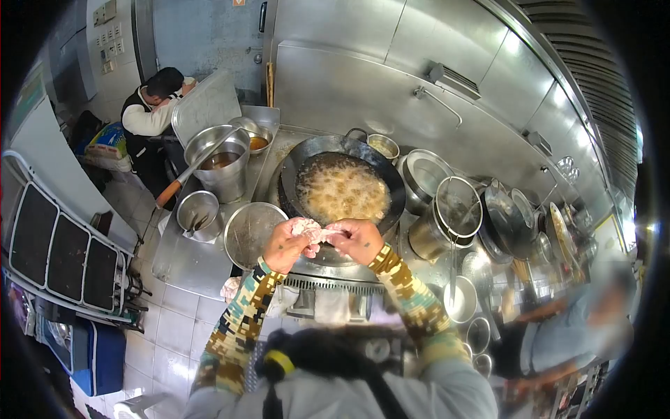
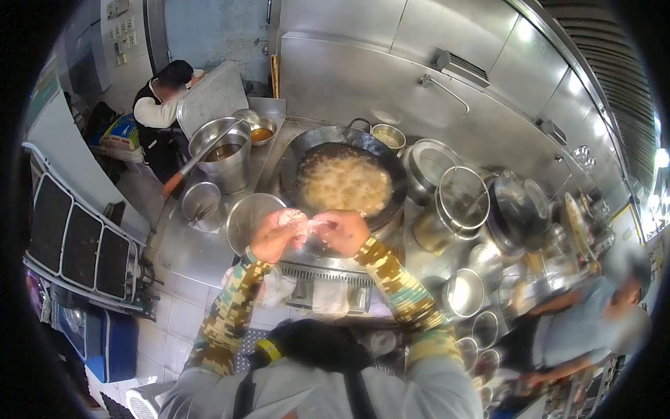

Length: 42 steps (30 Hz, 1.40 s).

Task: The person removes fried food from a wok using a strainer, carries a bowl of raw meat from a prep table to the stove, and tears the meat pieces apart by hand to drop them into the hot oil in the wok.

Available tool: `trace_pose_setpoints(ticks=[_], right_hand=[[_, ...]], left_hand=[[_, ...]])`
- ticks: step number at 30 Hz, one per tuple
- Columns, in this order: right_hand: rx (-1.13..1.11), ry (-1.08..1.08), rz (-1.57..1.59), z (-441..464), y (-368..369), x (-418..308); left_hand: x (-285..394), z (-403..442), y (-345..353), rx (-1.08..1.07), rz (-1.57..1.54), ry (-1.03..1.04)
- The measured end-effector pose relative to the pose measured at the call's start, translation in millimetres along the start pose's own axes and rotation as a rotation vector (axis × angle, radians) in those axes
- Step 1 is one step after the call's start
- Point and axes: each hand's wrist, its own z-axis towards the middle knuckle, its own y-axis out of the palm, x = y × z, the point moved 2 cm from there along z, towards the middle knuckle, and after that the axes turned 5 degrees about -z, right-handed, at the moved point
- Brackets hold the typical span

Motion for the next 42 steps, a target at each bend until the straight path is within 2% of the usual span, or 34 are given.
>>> trace_pose_setpoints(ticks=[1,5,8,9,13,16,23,26,28,29,32,33,34,36,39,42], right_hand=[[0.036,0.157,0.21,0,-1,0],[0.143,0.248,0.63,-1,-3,20],[0.023,0.197,0.532,-3,2,12],[0.006,0.261,0.425,-3,4,7],[-0.025,0.085,0.207,-7,4,3],[0.004,0.039,0.105,-9,10,-1],[0.277,-0.119,0.217,-12,22,10],[0.492,-0.317,0.504,-17,12,10],[0.491,-0.311,0.806,-24,-23,-8],[0.505,-0.138,0.863,-25,-32,-12],[0.353,-0.056,0.892,-22,-36,13],[0.297,-0.116,0.944,-20,-32,27],[0.286,-0.077,0.942,-19,-30,31],[0.332,0.114,1.15,-17,-24,33],[0.139,0.107,1.051,-11,-12,72],[0.077,0.187,0.919,-10,8,49]], left_hand=[[1,2,1,0.005,0.001,0.01],[9,7,16,0.014,0.013,0.01],[13,5,19,-0.013,0.035,-0.05],[10,6,18,-0.028,0.04,-0.067],[11,7,19,-0.112,0.113,-0.108],[9,8,15,-0.114,0.1,-0.078],[6,13,23,0.006,0.086,0.035],[-16,25,4,0.158,0.035,0.002],[-28,20,-25,0.141,-0.151,0.031],[-26,19,-29,0.117,-0.22,0.016],[-19,16,-18,0.12,-0.263,-0.058],[-15,15,-11,0.13,-0.267,-0.065],[-9,13,-5,0.147,-0.273,-0.067],[0,12,3,-0.006,-0.362,-0.054],[7,13,3,-0.178,-0.391,-0.107],[18,13,20,-0.102,-0.243,-0.156]])
